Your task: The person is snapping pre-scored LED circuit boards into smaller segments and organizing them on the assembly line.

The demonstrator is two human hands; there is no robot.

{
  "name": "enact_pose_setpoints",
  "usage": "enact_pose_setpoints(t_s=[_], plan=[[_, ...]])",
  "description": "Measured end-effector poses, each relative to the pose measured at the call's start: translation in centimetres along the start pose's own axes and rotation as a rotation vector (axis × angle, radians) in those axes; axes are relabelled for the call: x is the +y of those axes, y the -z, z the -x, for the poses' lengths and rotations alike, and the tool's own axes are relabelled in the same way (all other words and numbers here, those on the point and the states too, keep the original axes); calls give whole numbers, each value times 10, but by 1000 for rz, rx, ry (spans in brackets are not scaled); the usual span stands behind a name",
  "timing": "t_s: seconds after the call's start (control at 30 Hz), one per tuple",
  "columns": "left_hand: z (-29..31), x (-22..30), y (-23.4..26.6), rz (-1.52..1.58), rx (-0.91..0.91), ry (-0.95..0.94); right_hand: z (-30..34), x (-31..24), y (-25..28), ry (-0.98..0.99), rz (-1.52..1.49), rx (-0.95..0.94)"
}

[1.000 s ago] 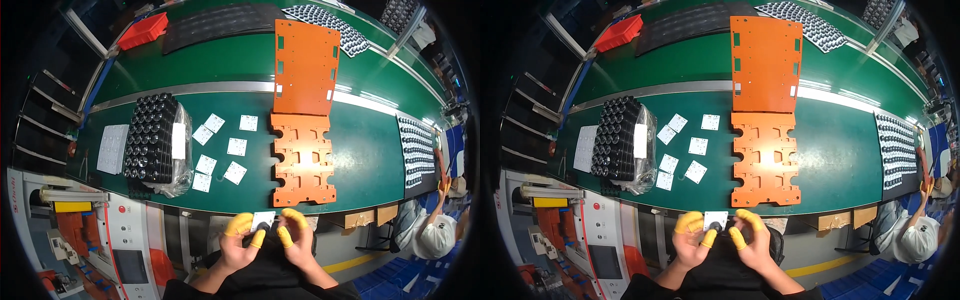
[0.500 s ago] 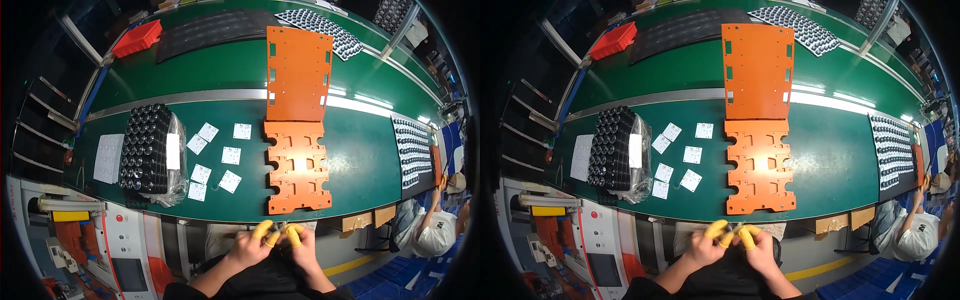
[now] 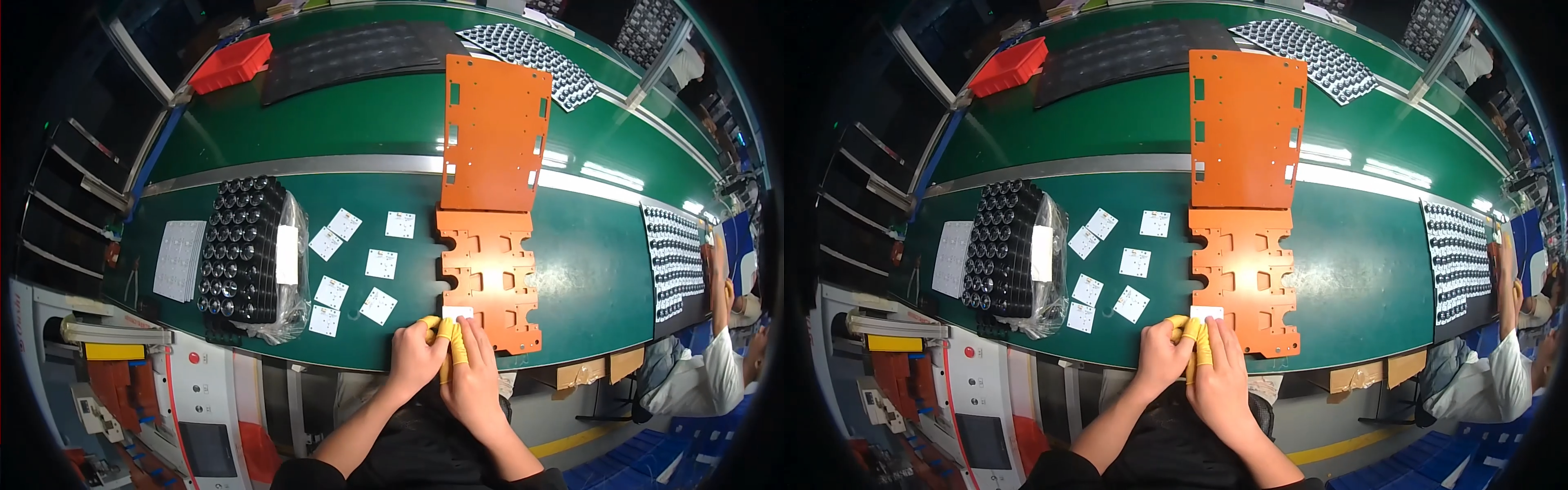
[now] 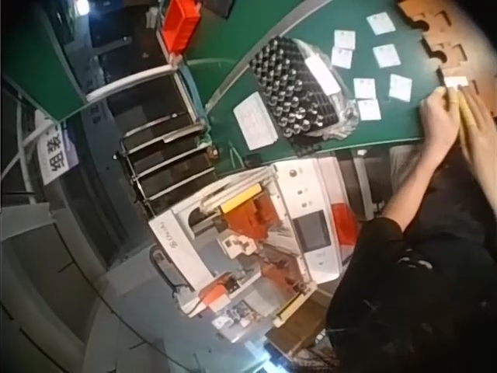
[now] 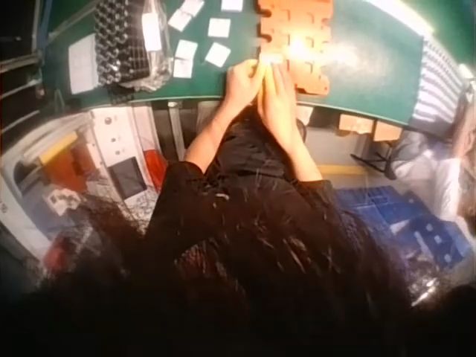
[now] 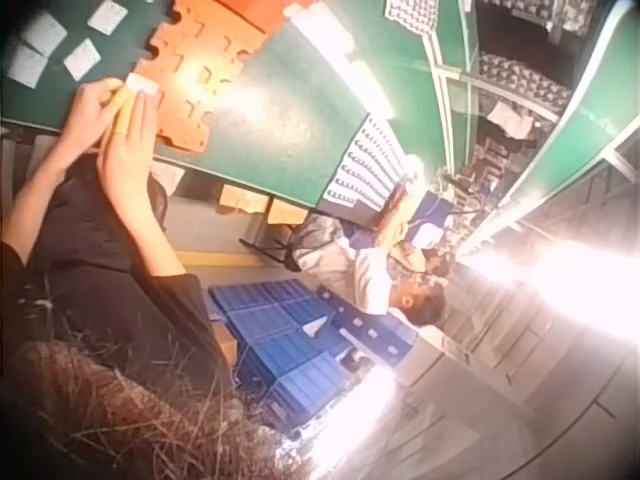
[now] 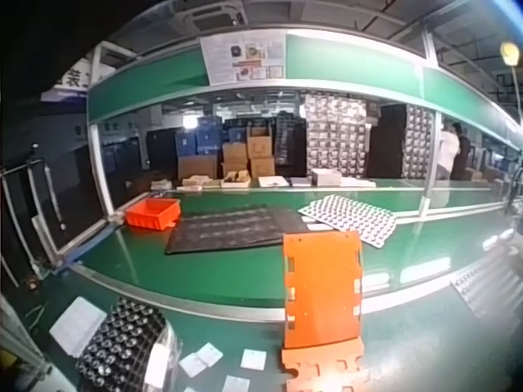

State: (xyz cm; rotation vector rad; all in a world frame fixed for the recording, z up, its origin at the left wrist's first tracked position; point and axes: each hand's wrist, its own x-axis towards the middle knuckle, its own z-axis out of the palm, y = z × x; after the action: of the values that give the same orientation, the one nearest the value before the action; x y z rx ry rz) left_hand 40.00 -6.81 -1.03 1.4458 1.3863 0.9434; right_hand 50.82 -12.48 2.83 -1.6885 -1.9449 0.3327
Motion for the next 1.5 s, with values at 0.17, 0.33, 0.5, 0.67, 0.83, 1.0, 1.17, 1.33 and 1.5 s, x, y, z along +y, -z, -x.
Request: enact_pose_setpoints(t_s=[0.17,0.33,0.5,0.67,0.83,1.0,1.17,1.33,1.5], plan=[[-7,1,3,-99,-59,-10,0,5,-9,29,64,37],[-4,-1,10,-216,-110,53,-5,7,-12,55,120,61],[16,-20,40,-596,294,-448,-17,17,-10,34,65,127],[61,-38,68,-808,74,-367,-56,-13,-7,148,37,45],[96,-72,79,-838,146,-539,-107,-98,-22,426,-268,-117],[90,-48,101,-663,314,-581,-170,-148,-64,534,-337,-9],[99,-52,109,-469,417,-512,-183,-163,-76,473,-303,63],[102,-38,109,-265,379,-406,-174,-158,-73,490,-443,140],[105,-45,112,-273,427,-285,-117,-124,-29,349,-687,-146]])
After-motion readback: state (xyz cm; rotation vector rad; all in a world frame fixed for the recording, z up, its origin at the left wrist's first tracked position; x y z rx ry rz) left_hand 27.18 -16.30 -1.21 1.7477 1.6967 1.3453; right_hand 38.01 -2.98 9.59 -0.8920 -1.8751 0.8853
